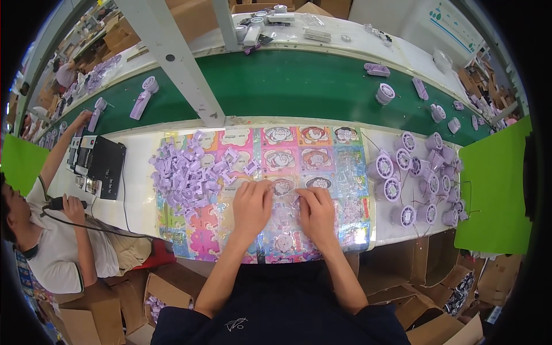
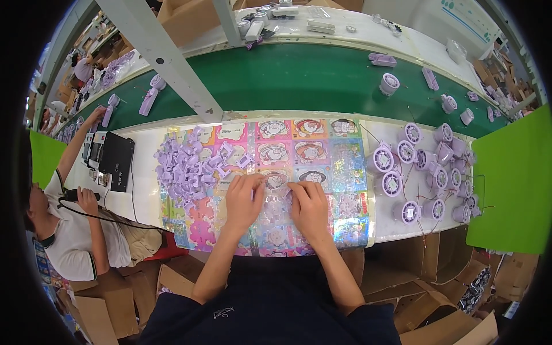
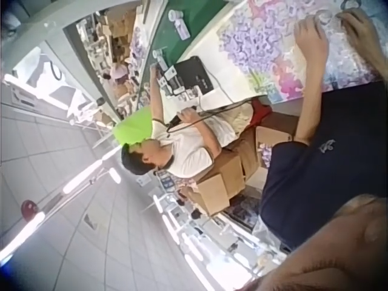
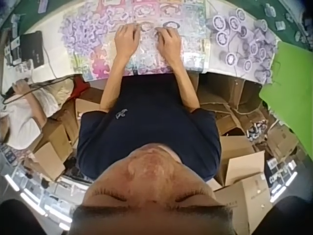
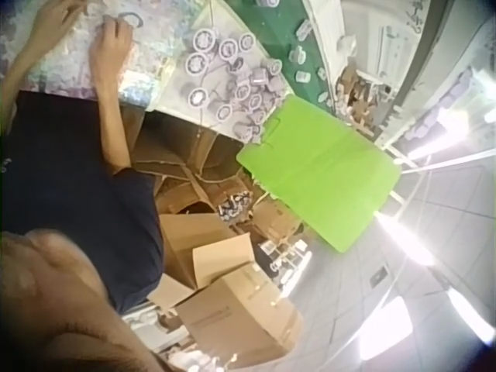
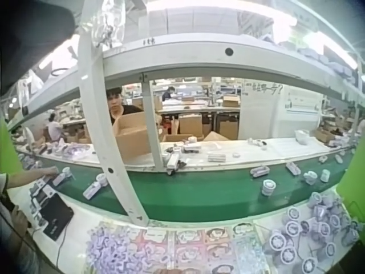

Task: The person assembles portable fans by attaching plastic hinges to fan head units, connecting the fan heads to handle housings, and placing the assembled fans onto the conveyor belt.

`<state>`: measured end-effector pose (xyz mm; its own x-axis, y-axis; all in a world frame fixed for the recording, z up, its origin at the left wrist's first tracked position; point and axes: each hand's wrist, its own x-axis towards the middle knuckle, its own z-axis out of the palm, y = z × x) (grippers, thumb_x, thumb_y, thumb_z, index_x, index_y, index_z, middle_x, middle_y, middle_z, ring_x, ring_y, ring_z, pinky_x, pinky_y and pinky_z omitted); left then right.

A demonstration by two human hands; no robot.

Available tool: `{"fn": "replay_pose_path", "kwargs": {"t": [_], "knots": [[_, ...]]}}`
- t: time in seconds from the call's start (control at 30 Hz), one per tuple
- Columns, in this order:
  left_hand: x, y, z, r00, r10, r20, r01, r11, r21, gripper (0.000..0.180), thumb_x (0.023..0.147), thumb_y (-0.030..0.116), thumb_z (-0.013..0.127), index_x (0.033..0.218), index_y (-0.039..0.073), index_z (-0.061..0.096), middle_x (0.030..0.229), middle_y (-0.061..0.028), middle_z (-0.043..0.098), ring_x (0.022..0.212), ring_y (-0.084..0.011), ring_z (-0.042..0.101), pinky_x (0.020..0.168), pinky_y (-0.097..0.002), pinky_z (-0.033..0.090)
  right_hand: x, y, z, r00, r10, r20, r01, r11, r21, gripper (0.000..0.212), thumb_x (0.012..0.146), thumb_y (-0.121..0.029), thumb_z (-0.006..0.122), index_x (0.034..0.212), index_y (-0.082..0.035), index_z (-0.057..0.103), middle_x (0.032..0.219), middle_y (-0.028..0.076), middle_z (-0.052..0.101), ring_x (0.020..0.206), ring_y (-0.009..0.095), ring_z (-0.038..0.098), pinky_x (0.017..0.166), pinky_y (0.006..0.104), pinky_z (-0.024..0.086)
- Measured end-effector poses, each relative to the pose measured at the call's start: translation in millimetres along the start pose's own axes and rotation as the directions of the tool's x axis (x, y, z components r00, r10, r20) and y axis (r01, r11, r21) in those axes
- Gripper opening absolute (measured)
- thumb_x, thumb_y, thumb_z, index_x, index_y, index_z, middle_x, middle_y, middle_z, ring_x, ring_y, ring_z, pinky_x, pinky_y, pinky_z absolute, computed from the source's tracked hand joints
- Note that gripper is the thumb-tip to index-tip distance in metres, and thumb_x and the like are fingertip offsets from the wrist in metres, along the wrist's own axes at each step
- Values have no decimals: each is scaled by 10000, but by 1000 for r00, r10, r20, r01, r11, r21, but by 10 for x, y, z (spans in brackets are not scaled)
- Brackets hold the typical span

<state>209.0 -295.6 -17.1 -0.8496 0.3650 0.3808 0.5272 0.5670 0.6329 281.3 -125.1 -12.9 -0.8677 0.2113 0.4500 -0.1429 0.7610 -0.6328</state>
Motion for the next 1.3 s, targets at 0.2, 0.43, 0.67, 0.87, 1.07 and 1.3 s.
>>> {"fn": "replay_pose_path", "kwargs": {"t": [0.2,0.43,0.67,0.87,1.07,1.3], "knots": [[234,230,82,996,28,82,-51,956,288,407,814,284,779,1104,39,631,1026,-140,652,936,-321,587,828,-439,447,-3,-1,-20,999,47,-14,-46,998,51,221,857,52,644,1063,-12,689,1000,157,648,933,349,614,807,424,498],[68,38,-105,996,-86,11,85,955,-283,521,731,30,748,1237,34,620,1230,-163,602,1153,-377,554,1008,-453,442,-3,50,-30,999,43,-11,-42,996,77,222,847,63,646,1052,-10,691,1000,135,659,949,341,619,816,417,510],[-60,-52,-105,984,96,148,-71,984,-166,529,792,-37,689,1311,42,626,1263,-151,632,1125,-368,564,985,-458,459,-12,-17,-36,990,137,-12,-134,980,146,237,828,13,695,1063,-19,695,1037,151,644,969,337,624,839,398,509],[-45,28,-3,995,54,83,-35,977,-212,480,803,71,793,1256,6,648,1217,-144,640,1100,-352,591,939,-419,500,-7,19,-77,998,22,52,-27,995,99,279,790,-31,737,1065,-17,689,1053,163,629,983,342,618,852,403,507],[-54,10,-47,975,112,191,-43,943,-330,482,769,88,833,1209,-13,664,1230,-127,636,1123,-328,602,948,-399,506,12,-34,-52,992,127,19,-128,981,146,300,769,-50,789,1052,-20,694,1054,167,632,978,336,623,834,400,510],[-59,-91,-39,973,132,192,-51,924,-378,480,753,105,842,1187,-9,672,1204,-115,643,1106,-317,604,934,-392,510,21,3,-36,997,57,47,-62,992,113,253,776,-31,778,1023,-33,722,1003,134,655,949,316,626,810,397,510]]}}
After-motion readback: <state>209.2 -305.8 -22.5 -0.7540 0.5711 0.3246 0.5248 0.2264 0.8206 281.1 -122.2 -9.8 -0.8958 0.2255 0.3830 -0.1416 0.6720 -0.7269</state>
